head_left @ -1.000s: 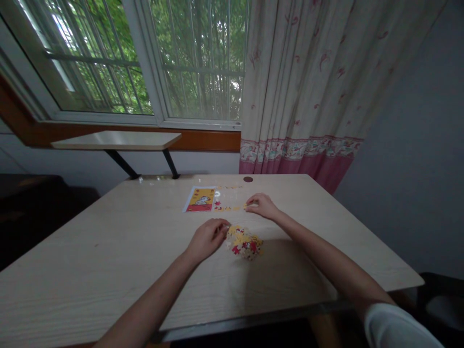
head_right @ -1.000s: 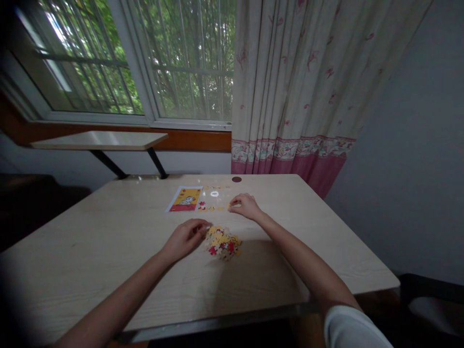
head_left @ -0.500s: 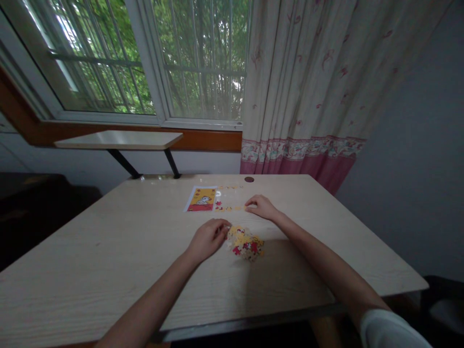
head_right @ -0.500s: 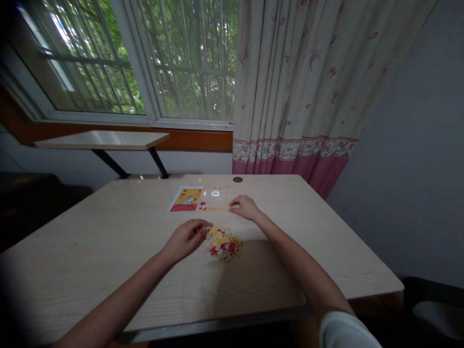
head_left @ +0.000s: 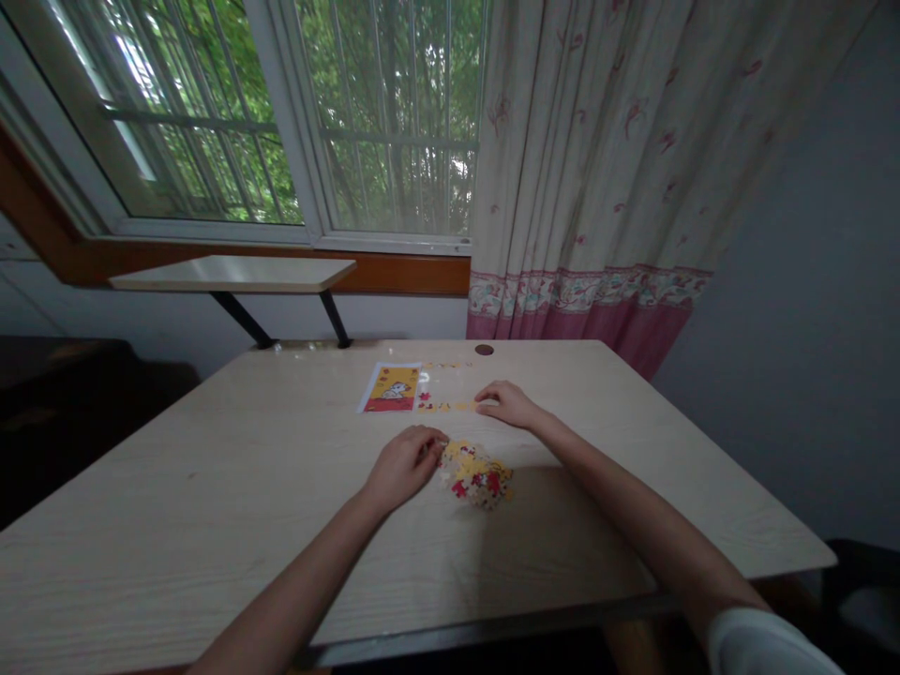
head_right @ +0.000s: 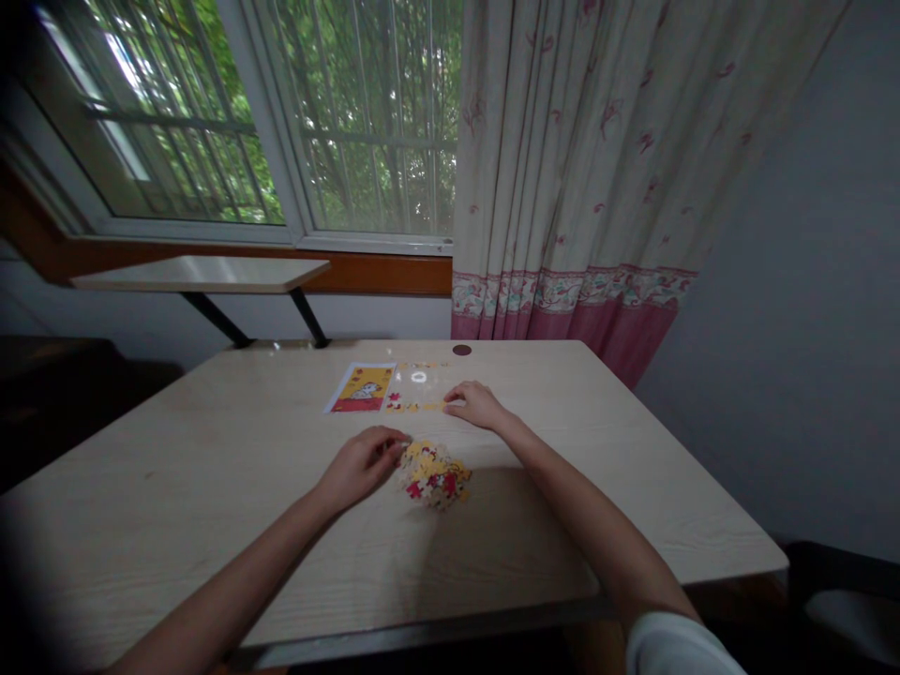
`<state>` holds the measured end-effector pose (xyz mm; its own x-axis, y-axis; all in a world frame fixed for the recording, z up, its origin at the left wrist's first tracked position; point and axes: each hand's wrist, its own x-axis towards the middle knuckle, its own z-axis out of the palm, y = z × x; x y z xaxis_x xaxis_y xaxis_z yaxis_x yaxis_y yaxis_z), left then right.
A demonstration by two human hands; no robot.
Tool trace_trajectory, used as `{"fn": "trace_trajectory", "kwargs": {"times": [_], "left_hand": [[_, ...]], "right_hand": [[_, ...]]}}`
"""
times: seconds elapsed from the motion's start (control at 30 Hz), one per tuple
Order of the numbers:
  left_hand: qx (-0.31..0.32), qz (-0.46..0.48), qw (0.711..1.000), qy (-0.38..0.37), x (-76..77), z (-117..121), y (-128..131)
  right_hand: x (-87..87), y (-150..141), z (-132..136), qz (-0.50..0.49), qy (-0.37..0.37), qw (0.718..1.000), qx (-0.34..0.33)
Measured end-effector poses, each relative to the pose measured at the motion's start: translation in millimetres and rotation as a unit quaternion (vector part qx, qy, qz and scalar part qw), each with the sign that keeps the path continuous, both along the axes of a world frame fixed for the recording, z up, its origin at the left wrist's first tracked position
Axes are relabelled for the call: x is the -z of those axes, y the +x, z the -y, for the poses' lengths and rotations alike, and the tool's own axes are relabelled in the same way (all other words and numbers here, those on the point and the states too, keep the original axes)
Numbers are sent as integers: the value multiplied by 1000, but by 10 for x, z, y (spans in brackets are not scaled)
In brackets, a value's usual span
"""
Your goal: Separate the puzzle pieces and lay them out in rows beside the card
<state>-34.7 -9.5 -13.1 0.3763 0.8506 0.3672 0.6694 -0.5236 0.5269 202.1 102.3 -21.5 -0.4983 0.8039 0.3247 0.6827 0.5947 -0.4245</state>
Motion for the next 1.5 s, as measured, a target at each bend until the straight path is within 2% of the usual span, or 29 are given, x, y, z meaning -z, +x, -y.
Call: {"fn": "trace_trajectory", "kwargs": {"times": [0.23,0.4,0.53,0.67,0.77,0.9,1.17,1.3,1.5], "left_hand": [[7,-39,999,21,45,-51,88],[14,-24,999,16,18,-51,107],[34,44,998,12,-35,-20,126],[20,129,990,-49,-42,-10,153],[0,209,971,-117,4,-39,166],[13,303,937,-171,60,-79,190],[26,359,908,-213,37,-70,226],[18,327,924,-195,31,-60,227],[7,206,968,-144,9,-10,241]], "right_hand": [[-157,117,434,-2,42,997,-62],[-108,108,666,0,54,996,-67],[-57,36,744,-13,62,995,-74],[-72,-62,824,-37,77,993,-80],[-80,-140,885,-48,79,992,-86],[-71,-232,937,-67,69,993,-65],[-70,-312,936,-112,17,993,-18],[-91,-320,943,-146,8,989,-25],[-121,-321,968,-192,-10,981,-3]]}}
